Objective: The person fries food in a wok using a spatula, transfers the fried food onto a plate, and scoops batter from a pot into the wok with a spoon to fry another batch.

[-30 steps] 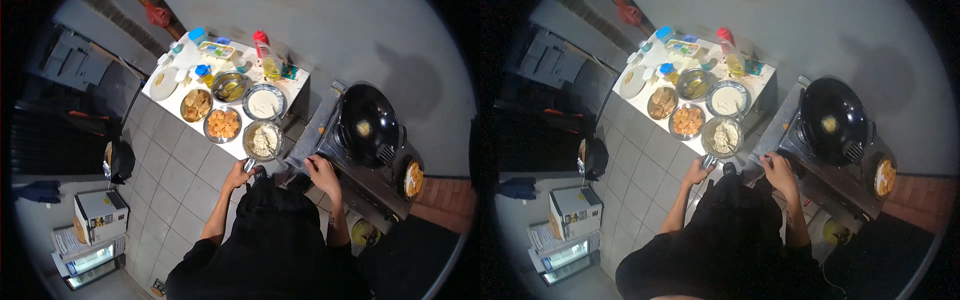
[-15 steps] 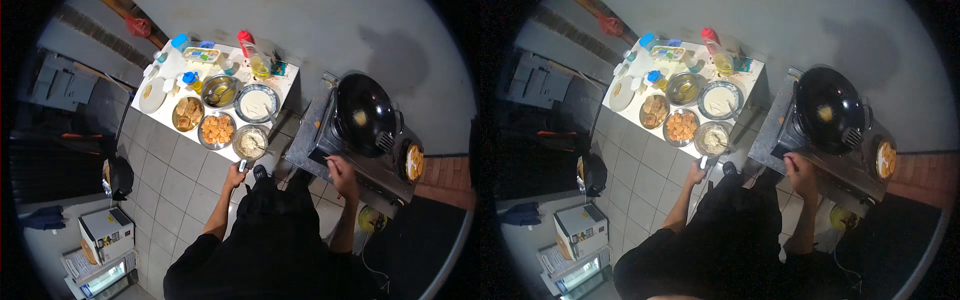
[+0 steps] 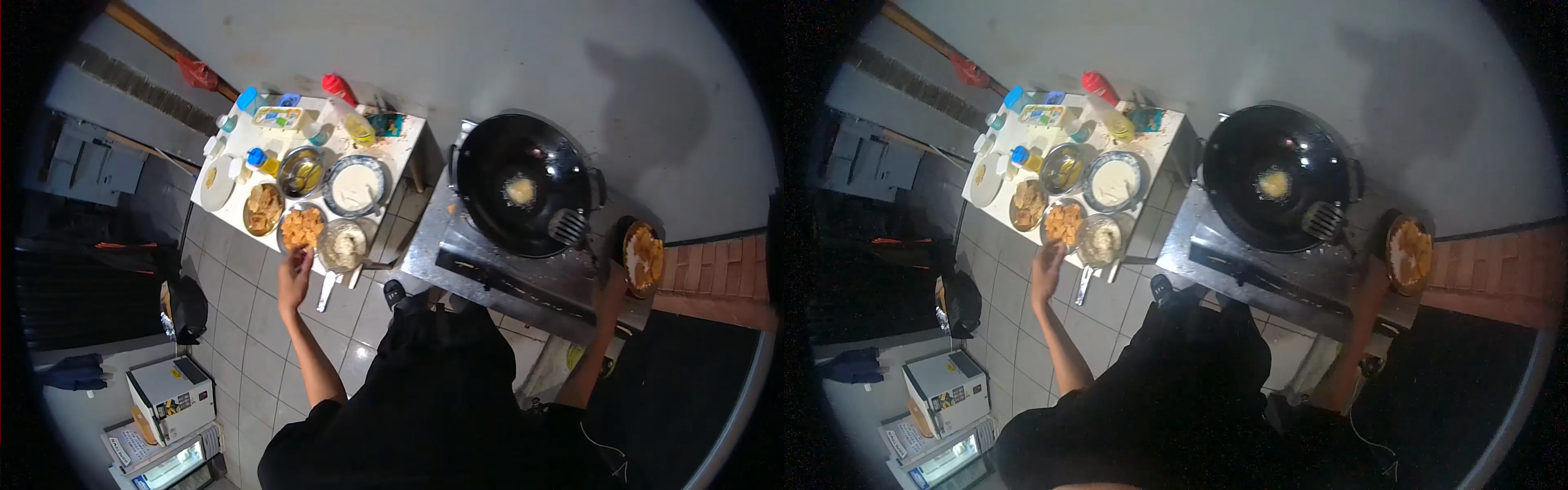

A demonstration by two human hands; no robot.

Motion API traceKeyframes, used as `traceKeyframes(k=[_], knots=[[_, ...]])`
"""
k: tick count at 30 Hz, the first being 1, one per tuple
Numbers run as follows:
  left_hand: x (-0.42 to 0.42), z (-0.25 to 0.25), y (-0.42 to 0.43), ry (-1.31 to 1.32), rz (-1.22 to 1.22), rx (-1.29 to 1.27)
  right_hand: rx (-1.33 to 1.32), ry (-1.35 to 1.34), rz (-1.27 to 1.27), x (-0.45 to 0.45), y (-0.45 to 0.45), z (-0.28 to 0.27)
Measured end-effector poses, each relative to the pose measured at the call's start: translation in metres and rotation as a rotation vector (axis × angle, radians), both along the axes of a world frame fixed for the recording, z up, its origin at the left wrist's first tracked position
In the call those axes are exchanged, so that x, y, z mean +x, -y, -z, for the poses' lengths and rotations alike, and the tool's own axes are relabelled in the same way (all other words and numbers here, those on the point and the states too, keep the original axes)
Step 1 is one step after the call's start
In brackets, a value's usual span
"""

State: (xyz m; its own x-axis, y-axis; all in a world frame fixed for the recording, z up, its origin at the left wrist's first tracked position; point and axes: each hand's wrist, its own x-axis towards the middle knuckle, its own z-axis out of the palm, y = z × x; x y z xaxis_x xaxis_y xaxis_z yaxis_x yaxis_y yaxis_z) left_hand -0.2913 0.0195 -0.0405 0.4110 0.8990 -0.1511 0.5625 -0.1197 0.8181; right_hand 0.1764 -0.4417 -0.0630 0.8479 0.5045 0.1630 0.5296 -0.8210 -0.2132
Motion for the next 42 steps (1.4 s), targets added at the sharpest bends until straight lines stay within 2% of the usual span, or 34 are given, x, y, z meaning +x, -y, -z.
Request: traceKeyframes(k=[2,3,4,6,8,9,12,15,18,20,22,24,26,27,29,30,32,33,35,38,42], knots=[[0.064,-0.051,0.024,0.197,-0.084,-0.022,-0.082,0.093,-0.036,0.012,0.001,0.017],[0.086,-0.056,0.028,0.302,-0.047,-0.022,-0.082,0.095,-0.035,0.017,-0.003,0.015],[0.111,-0.063,0.033,0.368,-0.04,-0.048,-0.07,-0.014,-0.02,0.019,-0.009,0.013],[0.155,-0.083,0.044,0.28,0.07,0.041,-0.056,-0.125,-0.009,0.022,-0.011,0.013],[0.187,-0.079,0.043,0.315,0.178,0.007,-0.11,-0.194,-0.035,0.024,-0.011,0.021],[0.205,-0.089,0.049,0.239,0.213,0.019,-0.143,-0.187,-0.019,0.022,-0.012,0.021],[0.238,-0.074,0.042,0.213,0.268,0.106,-0.147,-0.103,-0.02,0.01,-0.014,0.008],[0.26,-0.069,0.033,0.151,0.277,0.038,-0.129,-0.108,-0.042,0.006,-0.007,-0.015],[0.273,-0.062,0.018,0.05,0.366,0.157,0.015,-0.201,-0.039,0.001,-0.017,-0.064],[0.279,-0.061,0.016,0.094,0.397,0.16,0.093,-0.174,-0.033,-0.003,-0.027,-0.09],[0.28,-0.063,0.015,0.004,0.441,0.158,0.252,-0.12,-0.23,-0.004,-0.041,-0.114],[0.283,-0.064,0.02,0.087,0.441,0.151,0.296,-0.136,-0.195,-0.003,-0.063,-0.133],[0.285,-0.068,0.023,0.043,0.426,0.065,0.293,-0.132,-0.051,-0.005,-0.086,-0.151],[0.288,-0.052,0.02,0.061,0.375,0.142,0.289,-0.124,-0.042,-0.004,-0.098,-0.151],[0.29,-0.034,0.018,0.136,0.336,0.184,0.738,-0.183,-0.013,0.0,-0.12,-0.139],[0.291,-0.028,0.018,0.202,0.288,0.227,0.738,-0.174,-0.008,0.003,-0.129,-0.13],[0.292,-0.026,0.019,0.213,0.263,0.204,0.819,0.019,0.028,0.007,-0.146,-0.117],[0.291,-0.029,0.02,0.221,0.272,0.189,0.817,0.022,0.029,0.004,-0.154,-0.121],[0.29,-0.024,0.019,0.227,0.293,0.179,0.573,0.059,0.114,-0.006,-0.169,-0.128],[0.29,-0.031,0.019,0.18,0.303,0.153,0.491,0.201,-0.033,-0.007,-0.181,-0.119],[0.29,-0.03,0.021,0.251,0.297,0.202,0.452,0.165,-0.038,-0.002,-0.198,-0.108]])
